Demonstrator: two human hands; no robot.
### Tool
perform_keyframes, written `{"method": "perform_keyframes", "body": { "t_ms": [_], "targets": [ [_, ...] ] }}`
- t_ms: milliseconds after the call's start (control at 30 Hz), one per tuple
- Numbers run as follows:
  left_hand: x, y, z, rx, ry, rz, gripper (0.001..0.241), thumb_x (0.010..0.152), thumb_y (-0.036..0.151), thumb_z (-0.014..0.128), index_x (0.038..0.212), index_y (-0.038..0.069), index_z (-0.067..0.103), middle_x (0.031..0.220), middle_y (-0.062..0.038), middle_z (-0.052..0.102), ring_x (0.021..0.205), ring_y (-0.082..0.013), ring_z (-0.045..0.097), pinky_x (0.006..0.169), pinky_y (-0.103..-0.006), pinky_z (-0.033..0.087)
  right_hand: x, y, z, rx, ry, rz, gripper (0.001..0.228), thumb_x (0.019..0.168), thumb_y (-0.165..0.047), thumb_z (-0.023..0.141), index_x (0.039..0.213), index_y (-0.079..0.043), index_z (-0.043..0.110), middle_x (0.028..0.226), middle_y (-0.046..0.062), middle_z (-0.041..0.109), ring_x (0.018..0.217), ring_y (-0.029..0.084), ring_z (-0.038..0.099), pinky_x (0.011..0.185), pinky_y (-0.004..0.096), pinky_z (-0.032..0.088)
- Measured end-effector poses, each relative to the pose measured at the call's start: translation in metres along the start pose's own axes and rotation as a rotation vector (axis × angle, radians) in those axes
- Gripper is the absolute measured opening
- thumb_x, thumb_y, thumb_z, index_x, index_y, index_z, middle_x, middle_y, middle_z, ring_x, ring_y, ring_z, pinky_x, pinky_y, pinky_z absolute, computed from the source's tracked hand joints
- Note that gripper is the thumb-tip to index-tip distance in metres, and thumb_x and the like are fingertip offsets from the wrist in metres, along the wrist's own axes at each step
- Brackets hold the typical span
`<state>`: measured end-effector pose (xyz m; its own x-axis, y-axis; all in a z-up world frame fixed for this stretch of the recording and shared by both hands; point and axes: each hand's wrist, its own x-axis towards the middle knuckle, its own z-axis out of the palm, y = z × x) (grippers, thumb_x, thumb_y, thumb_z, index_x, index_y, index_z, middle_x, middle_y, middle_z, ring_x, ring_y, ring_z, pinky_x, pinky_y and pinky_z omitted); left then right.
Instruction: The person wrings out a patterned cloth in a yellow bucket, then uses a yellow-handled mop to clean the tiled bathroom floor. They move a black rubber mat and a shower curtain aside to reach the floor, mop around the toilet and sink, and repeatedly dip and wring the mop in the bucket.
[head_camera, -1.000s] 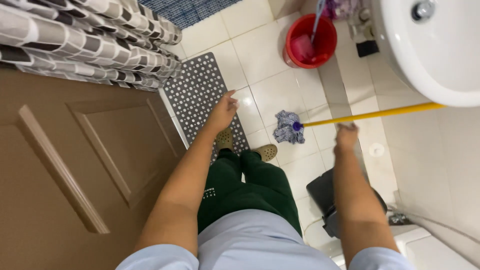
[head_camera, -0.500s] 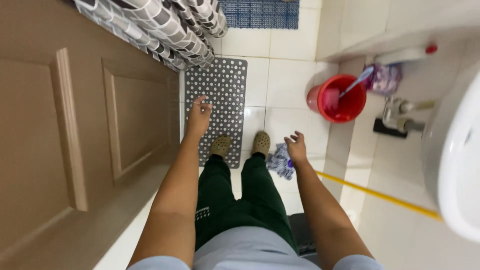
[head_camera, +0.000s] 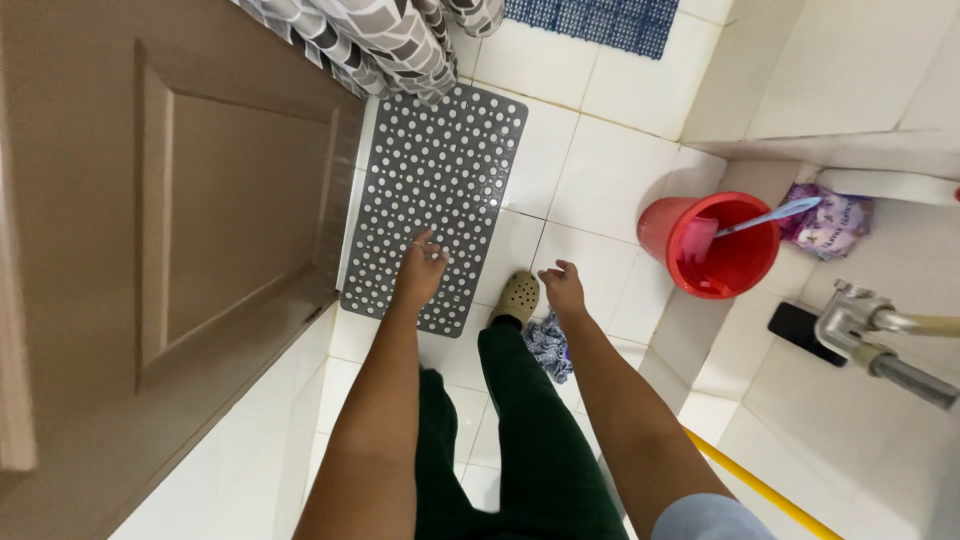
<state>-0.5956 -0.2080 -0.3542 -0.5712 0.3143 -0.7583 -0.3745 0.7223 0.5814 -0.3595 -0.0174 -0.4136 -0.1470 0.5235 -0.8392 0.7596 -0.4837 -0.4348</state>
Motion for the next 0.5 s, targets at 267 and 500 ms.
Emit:
{"method": "perform_keyframes", "body": {
  "t_ms": [267,500],
  "targets": [
    [0.059,-0.038,0.001,0.109,-0.115,0.023,0.086,0.088,0.016,0.076,0.159,0.011,0.029,0.149,-0.016,0.051,0.138,-0.0322,0.052,0.114,-0.0398,0.043,0.075,0.054,0.109,0.175,-0.028,0.007,0.07,0.085,-0.023,0.076,0.145,-0.002,0.046,0.132,0.014,0.064,0.115,0.024,0.061,0.091,0.034,0.05],
    [0.134,-0.164,-0.022,0.254,-0.095,0.08,0.102,0.077,0.019,0.086,0.159,0.011,0.026,0.159,-0.019,0.036,0.145,-0.0347,0.041,0.116,-0.042,0.039,0.122,0.112,0.203,0.208,-0.051,0.104,0.079,0.085,-0.023,0.075,0.151,-0.002,0.037,0.142,0.014,0.058,0.12,0.027,0.058,0.095,0.037,0.049]
  ]
}}
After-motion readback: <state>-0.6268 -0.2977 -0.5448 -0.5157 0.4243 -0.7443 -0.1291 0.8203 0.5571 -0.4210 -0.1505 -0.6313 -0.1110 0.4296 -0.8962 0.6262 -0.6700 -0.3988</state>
